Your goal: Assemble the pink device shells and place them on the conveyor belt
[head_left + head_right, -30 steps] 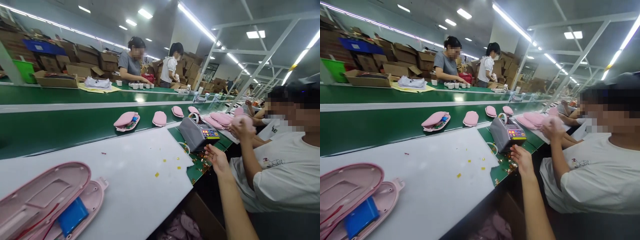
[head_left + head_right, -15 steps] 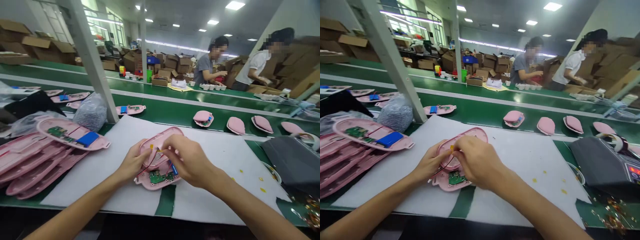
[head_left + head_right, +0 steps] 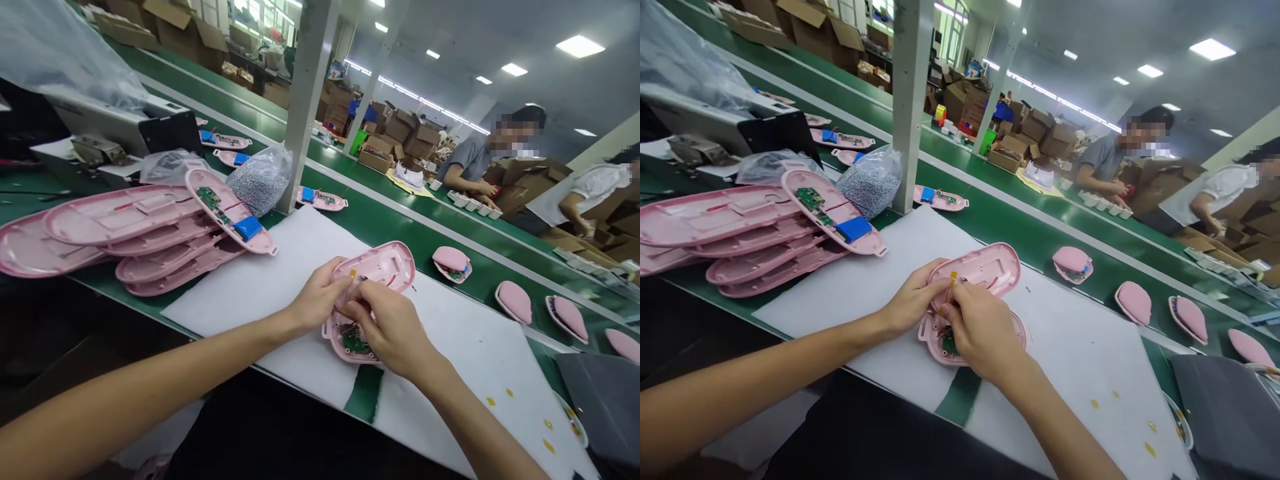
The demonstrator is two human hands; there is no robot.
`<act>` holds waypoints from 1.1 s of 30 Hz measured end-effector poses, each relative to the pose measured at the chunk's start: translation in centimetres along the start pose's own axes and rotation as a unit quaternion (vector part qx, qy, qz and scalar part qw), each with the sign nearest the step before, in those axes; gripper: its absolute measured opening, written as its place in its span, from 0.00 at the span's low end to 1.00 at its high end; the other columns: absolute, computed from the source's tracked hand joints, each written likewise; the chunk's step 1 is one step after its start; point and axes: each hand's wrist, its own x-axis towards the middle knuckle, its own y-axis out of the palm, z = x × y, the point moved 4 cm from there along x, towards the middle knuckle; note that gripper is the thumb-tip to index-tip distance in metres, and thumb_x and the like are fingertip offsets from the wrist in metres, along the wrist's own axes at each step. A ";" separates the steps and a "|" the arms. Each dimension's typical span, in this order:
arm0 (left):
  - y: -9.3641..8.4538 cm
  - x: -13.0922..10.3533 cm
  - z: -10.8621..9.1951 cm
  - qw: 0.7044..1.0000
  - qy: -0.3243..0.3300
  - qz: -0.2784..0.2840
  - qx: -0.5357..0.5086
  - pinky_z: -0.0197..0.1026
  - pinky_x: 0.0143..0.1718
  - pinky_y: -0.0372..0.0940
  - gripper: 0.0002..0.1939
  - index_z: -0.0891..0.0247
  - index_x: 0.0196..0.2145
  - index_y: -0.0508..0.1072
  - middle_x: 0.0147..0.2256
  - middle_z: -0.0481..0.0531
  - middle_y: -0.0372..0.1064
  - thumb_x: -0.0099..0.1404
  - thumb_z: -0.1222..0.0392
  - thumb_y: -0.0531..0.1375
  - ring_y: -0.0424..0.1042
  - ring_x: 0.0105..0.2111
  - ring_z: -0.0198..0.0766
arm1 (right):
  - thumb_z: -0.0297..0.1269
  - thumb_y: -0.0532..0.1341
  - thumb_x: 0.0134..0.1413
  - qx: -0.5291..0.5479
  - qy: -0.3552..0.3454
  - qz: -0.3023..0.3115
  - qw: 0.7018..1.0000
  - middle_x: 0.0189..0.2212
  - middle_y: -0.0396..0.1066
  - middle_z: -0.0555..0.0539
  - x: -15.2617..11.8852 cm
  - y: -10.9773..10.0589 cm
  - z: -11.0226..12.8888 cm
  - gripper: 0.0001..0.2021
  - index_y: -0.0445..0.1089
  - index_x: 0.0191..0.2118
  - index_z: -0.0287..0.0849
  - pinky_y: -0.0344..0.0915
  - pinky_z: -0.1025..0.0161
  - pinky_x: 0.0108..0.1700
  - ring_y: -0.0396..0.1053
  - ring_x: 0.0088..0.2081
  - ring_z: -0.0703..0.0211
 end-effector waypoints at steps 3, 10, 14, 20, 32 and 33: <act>0.2 -0.3 0.2 0.997 -0.019 0.003 -0.078 0.35 0.37 0.61 0.08 0.66 0.37 0.69 0.32 0.48 0.66 0.62 0.59 0.56 0.64 0.32 0.34 | 0.33 0.53 0.61 -0.064 0.009 -0.023 0.998 0.28 0.66 0.50 0.2 0.8 0.3 0.06 0.62 0.32 0.42 0.52 0.64 0.30 0.61 0.29 0.61; 0.3 -1.4 0.2 0.981 -0.066 0.023 -0.180 0.36 0.29 0.61 0.15 0.69 0.40 0.68 0.32 0.52 0.66 0.60 0.55 0.55 0.65 0.28 0.35 | 0.40 0.58 0.59 -0.207 0.002 -0.159 0.965 0.22 0.66 0.50 -0.1 1.1 0.1 0.14 0.63 0.24 0.42 0.47 0.63 0.25 0.61 0.25 0.61; 0.0 -1.3 0.5 0.990 -0.058 0.037 -0.121 0.36 0.33 0.63 0.19 0.69 0.43 0.69 0.34 0.51 0.68 0.52 0.65 0.59 0.67 0.34 0.38 | 0.47 0.65 0.51 -0.137 0.053 -0.229 0.962 0.17 0.62 0.53 -0.5 0.7 -1.3 0.20 0.60 0.19 0.41 0.49 0.65 0.25 0.57 0.22 0.65; -0.2 -1.0 0.5 0.998 0.000 0.053 0.026 0.38 0.41 0.64 0.25 0.66 0.48 0.68 0.40 0.51 0.69 0.50 0.72 0.59 0.67 0.39 0.38 | 0.45 0.68 0.47 -0.004 0.070 -0.233 0.970 0.27 0.66 0.51 -2.2 -1.7 -3.5 0.14 0.65 0.31 0.42 0.60 0.66 0.30 0.63 0.28 0.64; 0.3 -2.7 -1.0 0.949 0.040 0.159 0.268 0.36 0.39 0.64 0.22 0.61 0.49 0.68 0.39 0.50 0.70 0.58 0.73 0.53 0.69 0.37 0.36 | 0.27 0.57 0.57 -0.210 -0.152 -0.230 0.938 0.42 0.73 0.46 -5.1 -5.9 -2.3 0.16 0.67 0.51 0.44 0.68 0.61 0.43 0.71 0.43 0.57; 0.5 -3.0 -1.4 0.934 0.062 0.193 0.294 0.37 0.42 0.64 0.24 0.59 0.51 0.67 0.43 0.51 0.71 0.59 0.74 0.51 0.70 0.40 0.37 | 0.27 0.57 0.57 -0.202 -0.156 -0.219 0.942 0.42 0.73 0.46 -5.9 -5.3 -2.5 0.16 0.68 0.50 0.44 0.69 0.61 0.42 0.71 0.42 0.57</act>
